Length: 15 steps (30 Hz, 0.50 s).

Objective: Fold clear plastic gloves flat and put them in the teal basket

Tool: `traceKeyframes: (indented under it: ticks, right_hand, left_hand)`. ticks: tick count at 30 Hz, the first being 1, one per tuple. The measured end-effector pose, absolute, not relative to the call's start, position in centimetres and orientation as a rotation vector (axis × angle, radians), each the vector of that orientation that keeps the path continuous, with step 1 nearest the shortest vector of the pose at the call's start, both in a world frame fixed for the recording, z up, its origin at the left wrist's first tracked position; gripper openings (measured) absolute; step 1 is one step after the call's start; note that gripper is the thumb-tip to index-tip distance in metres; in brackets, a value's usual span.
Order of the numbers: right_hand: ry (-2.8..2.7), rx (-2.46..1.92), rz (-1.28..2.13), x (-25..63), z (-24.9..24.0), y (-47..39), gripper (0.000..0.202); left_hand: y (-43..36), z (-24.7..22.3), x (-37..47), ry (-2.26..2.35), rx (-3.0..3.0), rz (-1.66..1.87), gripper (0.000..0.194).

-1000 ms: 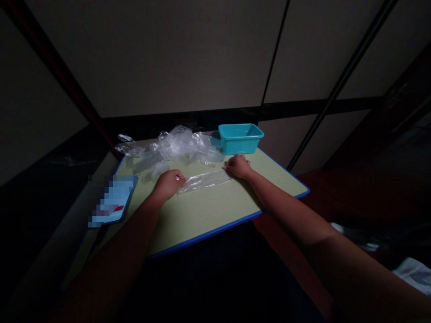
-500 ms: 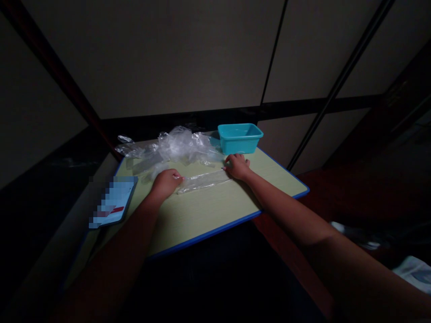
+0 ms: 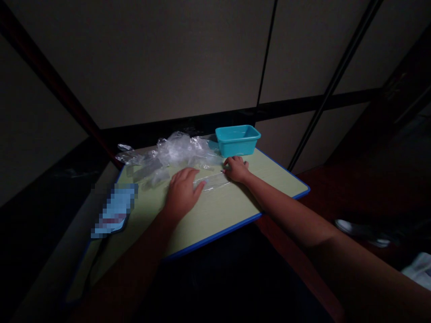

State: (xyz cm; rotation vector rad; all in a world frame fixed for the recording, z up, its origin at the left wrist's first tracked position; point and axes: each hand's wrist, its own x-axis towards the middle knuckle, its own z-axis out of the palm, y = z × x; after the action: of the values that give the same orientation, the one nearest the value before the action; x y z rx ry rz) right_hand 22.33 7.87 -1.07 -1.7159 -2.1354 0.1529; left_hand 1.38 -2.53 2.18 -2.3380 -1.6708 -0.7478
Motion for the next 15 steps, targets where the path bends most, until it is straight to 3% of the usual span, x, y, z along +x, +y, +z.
traceKeyframes:
  ticks: [6,15]
  right_hand:
    - [-2.131,-1.715,0.14,22.4,-1.2,7.9,0.028]
    - [-2.147,-1.735,0.143,22.4,-1.1,7.9,0.029]
  left_hand:
    - [-2.9,-0.8,5.3,-1.46,-2.71,-0.378,0.069]
    - [-1.8,-1.2,5.0,-1.639,-2.624,-0.233,0.075]
